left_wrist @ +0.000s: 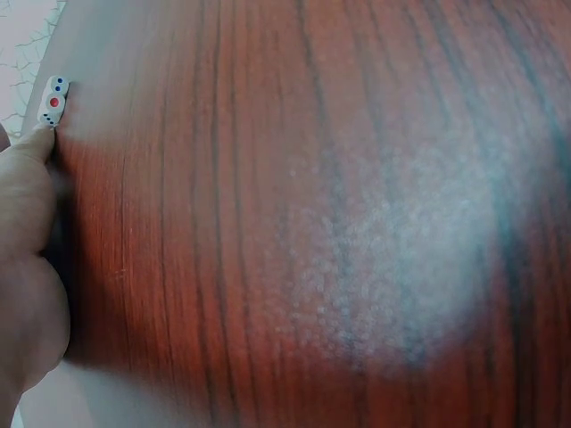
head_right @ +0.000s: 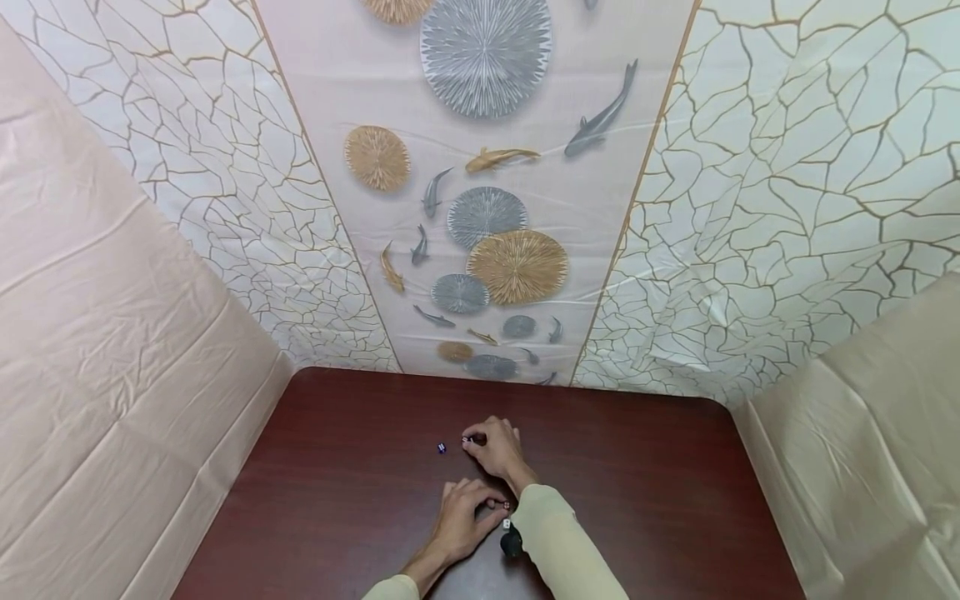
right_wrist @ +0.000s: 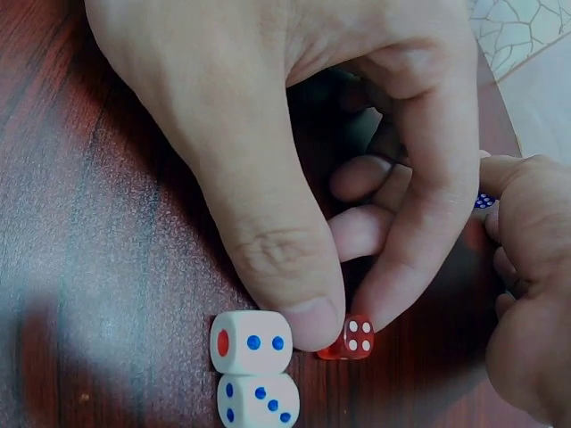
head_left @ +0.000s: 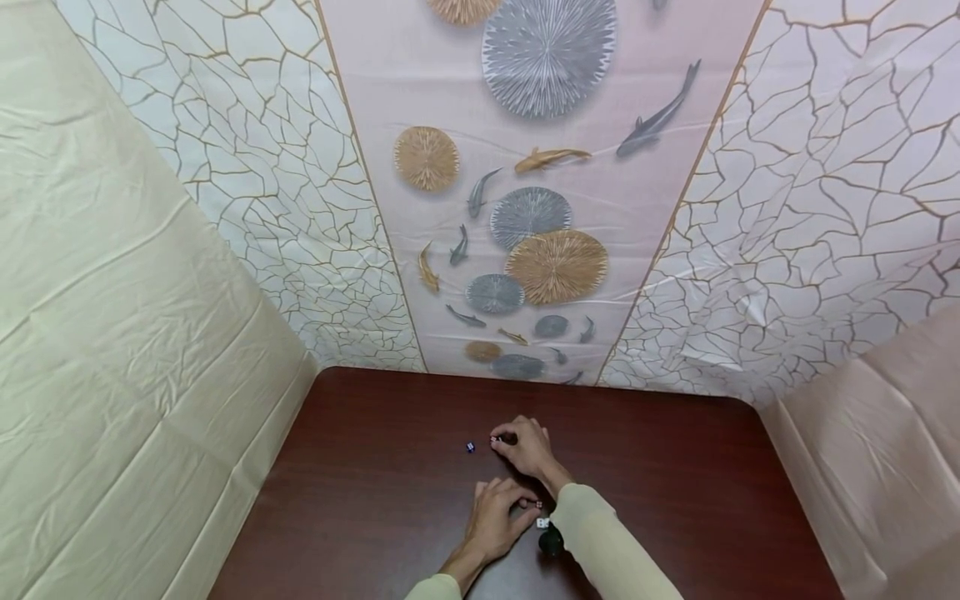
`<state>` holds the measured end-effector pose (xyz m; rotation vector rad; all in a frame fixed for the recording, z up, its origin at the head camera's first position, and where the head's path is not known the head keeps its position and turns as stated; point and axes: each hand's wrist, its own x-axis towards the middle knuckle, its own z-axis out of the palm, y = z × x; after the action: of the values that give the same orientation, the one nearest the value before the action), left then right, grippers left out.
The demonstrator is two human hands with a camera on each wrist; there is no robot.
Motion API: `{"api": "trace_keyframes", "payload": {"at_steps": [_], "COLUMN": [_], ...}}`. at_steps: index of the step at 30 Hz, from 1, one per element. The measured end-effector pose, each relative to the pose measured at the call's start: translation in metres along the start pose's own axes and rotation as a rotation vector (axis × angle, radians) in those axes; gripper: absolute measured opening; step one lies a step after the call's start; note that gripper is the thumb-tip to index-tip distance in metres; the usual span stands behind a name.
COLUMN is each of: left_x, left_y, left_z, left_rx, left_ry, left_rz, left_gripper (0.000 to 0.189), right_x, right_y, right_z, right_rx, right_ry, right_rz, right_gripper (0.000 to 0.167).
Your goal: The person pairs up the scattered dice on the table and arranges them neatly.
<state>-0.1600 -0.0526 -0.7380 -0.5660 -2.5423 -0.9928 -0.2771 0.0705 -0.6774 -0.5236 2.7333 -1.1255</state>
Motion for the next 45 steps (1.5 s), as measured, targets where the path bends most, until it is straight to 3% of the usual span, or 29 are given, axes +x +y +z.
{"api": "trace_keyframes", "payload": {"at_steps": [12, 22, 35, 45], "left_x": [0.004, 0.004, 0.003, 0.002], "left_y": [0.01, 0.009, 0.01, 0.004], "left_z": [-0.005, -0.001, 0.0, 0.007], "left_rx": [0.004, -0.006, -0.007, 0.016], "left_ry": [-0.031, 0.005, 0.008, 0.087], "left_rz": [-0.051, -0.038, -0.046, 0.039], "left_gripper": [0.012, 0.015, 0.015, 0.016], "right_x": [-0.005, -0.017, -0.056, -0.095], "right_y": [-0.002, 0.004, 0.017, 0.034], "right_z": [-0.014, -0.029, -0.045, -0.053], "right_rx": [0.143, 0.138, 0.14, 0.12], "right_ry": [0.002, 0.052, 0.072, 0.082], "right_rz": [-0.016, -0.014, -0.011, -0.004], "right_gripper": [0.02, 0.017, 0.015, 0.01]}}
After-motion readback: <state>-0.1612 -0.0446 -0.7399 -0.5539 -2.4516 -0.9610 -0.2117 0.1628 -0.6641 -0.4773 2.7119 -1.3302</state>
